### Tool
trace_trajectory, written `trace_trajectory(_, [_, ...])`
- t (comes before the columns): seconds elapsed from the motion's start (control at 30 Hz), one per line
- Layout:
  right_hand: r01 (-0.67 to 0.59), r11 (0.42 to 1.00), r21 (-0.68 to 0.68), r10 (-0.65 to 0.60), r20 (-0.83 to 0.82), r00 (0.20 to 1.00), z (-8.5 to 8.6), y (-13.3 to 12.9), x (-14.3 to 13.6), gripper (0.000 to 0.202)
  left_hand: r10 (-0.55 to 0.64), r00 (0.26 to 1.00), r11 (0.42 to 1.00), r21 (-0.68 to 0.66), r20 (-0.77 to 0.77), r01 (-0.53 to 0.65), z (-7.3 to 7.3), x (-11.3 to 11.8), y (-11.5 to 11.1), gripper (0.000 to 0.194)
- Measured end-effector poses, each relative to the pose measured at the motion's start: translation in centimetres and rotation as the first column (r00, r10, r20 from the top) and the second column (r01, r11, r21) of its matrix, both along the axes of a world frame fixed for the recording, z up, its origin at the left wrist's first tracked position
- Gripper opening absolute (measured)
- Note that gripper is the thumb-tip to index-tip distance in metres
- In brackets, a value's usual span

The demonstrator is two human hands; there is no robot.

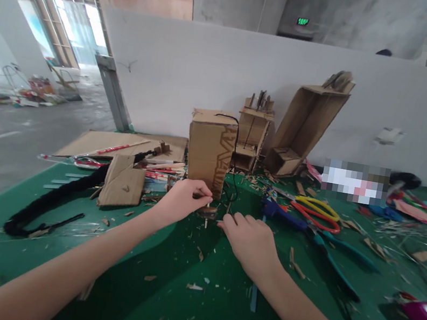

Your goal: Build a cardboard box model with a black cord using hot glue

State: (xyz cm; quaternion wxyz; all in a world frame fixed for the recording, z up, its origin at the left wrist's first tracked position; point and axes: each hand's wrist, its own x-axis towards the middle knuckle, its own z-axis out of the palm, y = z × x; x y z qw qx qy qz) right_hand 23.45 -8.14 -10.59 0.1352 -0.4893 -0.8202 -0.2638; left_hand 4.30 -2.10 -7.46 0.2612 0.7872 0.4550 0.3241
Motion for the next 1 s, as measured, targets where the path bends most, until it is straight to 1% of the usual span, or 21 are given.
trace_trajectory(0.27, [0.044, 0.991, -0.123, -0.042, 0.014, 0.999, 0.11, -0.26, -0.18, 0.03, 0.014, 1.0, 1.0, -0.004, 0.01, -0.014, -0.06, 0.26, -0.22, 0.011])
trace_trajectory(0.6, [0.09, 0.971, -0.221, -0.075, 0.075, 0.994, 0.08, 0.04, -0.33, 0.033, 0.005, 1.0, 1.0, -0.015, 0.018, -0.005, -0.35, 0.2, 0.03, 0.011])
trace_trajectory(0.77, [0.083, 0.953, -0.292, -0.06, 0.087, 0.994, 0.38, -0.31, -0.58, 0.032, -0.013, 0.999, 1.0, -0.025, 0.041, 0.014, -0.29, 0.29, -0.12, 0.011])
trace_trajectory(0.87, [0.09, 0.953, -0.29, -0.065, 0.093, 0.994, 0.42, -0.61, -0.68, 0.031, -0.014, 0.999, 1.0, -0.018, 0.044, 0.015, -0.24, 0.41, -0.22, 0.01])
trace_trajectory(1.0, [0.063, 0.972, -0.227, -0.048, 0.073, 0.996, 0.33, -0.91, -0.65, 0.031, -0.009, 0.999, 1.0, -0.008, 0.042, 0.009, -0.23, 0.43, -0.22, 0.009])
